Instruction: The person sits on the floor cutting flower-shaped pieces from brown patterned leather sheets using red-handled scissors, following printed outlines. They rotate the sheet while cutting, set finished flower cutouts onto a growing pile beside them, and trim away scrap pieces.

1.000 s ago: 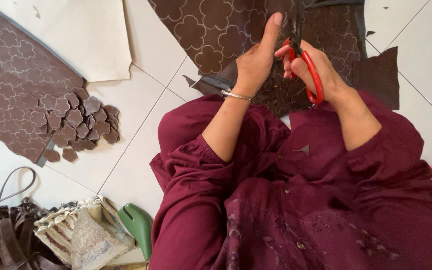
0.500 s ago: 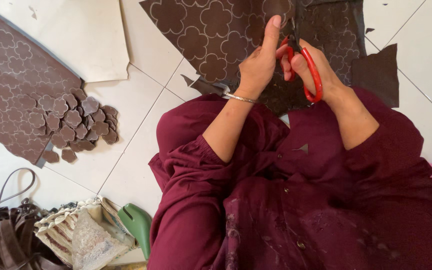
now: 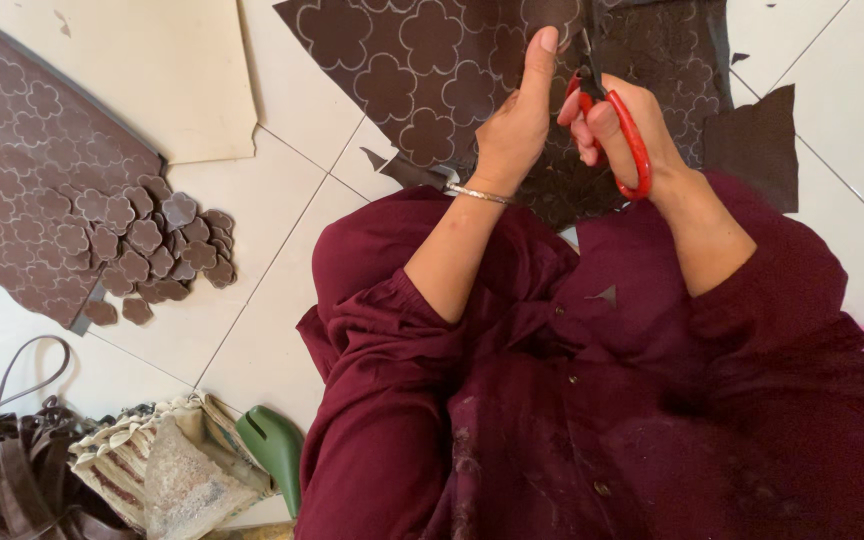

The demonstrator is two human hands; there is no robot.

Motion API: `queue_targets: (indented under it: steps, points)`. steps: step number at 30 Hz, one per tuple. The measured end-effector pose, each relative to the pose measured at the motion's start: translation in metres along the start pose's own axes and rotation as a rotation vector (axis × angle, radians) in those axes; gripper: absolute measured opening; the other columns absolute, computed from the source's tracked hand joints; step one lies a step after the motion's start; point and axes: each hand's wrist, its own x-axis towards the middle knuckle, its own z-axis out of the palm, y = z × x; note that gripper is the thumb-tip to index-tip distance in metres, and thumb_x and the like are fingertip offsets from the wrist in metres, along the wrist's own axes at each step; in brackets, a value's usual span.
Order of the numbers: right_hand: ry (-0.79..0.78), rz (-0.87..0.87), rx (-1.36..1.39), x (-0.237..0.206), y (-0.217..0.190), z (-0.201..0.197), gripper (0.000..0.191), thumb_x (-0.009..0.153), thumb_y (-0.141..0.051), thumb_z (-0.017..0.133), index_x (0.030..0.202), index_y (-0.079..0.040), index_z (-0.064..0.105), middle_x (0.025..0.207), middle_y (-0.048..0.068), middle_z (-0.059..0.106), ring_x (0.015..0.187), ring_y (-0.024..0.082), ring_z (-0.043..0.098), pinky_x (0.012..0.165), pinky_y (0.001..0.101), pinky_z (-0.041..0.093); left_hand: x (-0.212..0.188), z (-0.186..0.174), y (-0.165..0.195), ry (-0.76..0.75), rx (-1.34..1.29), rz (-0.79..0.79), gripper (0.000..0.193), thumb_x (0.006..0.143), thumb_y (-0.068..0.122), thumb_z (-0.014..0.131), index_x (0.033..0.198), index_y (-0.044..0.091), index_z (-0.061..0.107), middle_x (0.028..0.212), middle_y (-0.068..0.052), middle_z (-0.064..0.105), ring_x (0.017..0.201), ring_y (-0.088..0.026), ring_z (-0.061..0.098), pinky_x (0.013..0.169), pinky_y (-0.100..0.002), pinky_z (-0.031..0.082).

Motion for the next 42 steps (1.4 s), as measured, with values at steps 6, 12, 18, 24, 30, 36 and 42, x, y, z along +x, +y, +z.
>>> queue_targets:
  steps: [6,12,18,24,30,36,42]
  points:
    - [0.028,-0.001,0.003,-0.001,-0.004,0.000,0.081,0.094,-0.083,0.053,0.100,-0.002,0.058,0.077,-0.001,0.052,0.063,0.008,0.052,0.056,0.0231,0.043,0.001,0.000,0.001,-0.047,-0.192,0.072,0.066,0.111,0.054,0.041,0.154,0.004,0.050,0.153,-0.012,0.059,0.142,-0.015,0.051,0.120,-0.027,0.034]
    - [0.026,-0.009,0.032,-0.001,-0.004,-0.002,0.076,0.094,-0.079,0.056,0.098,-0.003,0.058,0.076,-0.001,0.052,0.061,0.007,0.051,0.054,0.0220,0.043,0.006,-0.001,-0.010,-0.087,-0.108,0.156,0.061,0.114,0.048,0.036,0.161,0.008,0.041,0.159,-0.010,0.052,0.147,-0.015,0.048,0.123,-0.027,0.033]
    - [0.021,0.012,0.073,-0.002,-0.003,-0.006,0.068,0.098,-0.071,0.061,0.097,-0.003,0.059,0.073,-0.001,0.051,0.058,0.007,0.049,0.054,0.0221,0.042,0.007,-0.001,-0.005,-0.006,-0.098,0.237,0.054,0.115,0.042,0.044,0.153,0.004,0.052,0.146,-0.009,0.063,0.132,-0.011,0.058,0.116,-0.026,0.043]
    - [0.032,0.051,0.060,-0.003,-0.005,-0.009,0.066,0.100,-0.068,0.060,0.093,-0.003,0.059,0.070,-0.001,0.050,0.055,0.007,0.048,0.052,0.0227,0.041,0.001,0.002,0.009,0.161,-0.163,0.283,0.044,0.108,0.035,0.058,0.127,-0.003,0.071,0.117,-0.003,0.076,0.107,-0.007,0.068,0.097,-0.025,0.054]
    - [-0.029,0.074,0.070,0.000,-0.005,-0.013,0.072,0.097,-0.075,0.055,0.099,-0.003,0.060,0.074,-0.002,0.050,0.060,0.007,0.049,0.055,0.0221,0.043,0.001,0.002,0.007,0.212,-0.123,0.298,0.042,0.107,0.036,0.063,0.120,-0.001,0.076,0.110,-0.004,0.078,0.100,-0.008,0.070,0.092,-0.026,0.057]
    - [-0.045,0.037,0.076,0.000,-0.004,-0.017,0.075,0.097,-0.077,0.056,0.100,-0.002,0.059,0.075,-0.002,0.050,0.061,0.007,0.049,0.056,0.0222,0.043,0.004,-0.003,-0.004,-0.035,0.043,0.218,0.056,0.109,0.048,0.044,0.145,0.008,0.058,0.136,-0.005,0.067,0.129,-0.009,0.059,0.112,-0.024,0.041]
    - [-0.007,0.046,0.032,-0.001,-0.003,-0.023,0.071,0.098,-0.073,0.059,0.096,-0.002,0.061,0.071,-0.001,0.051,0.058,0.007,0.049,0.053,0.0222,0.041,0.003,-0.007,-0.003,-0.065,0.081,0.264,0.059,0.109,0.049,0.040,0.149,0.008,0.053,0.139,-0.005,0.066,0.131,-0.008,0.059,0.114,-0.024,0.040]
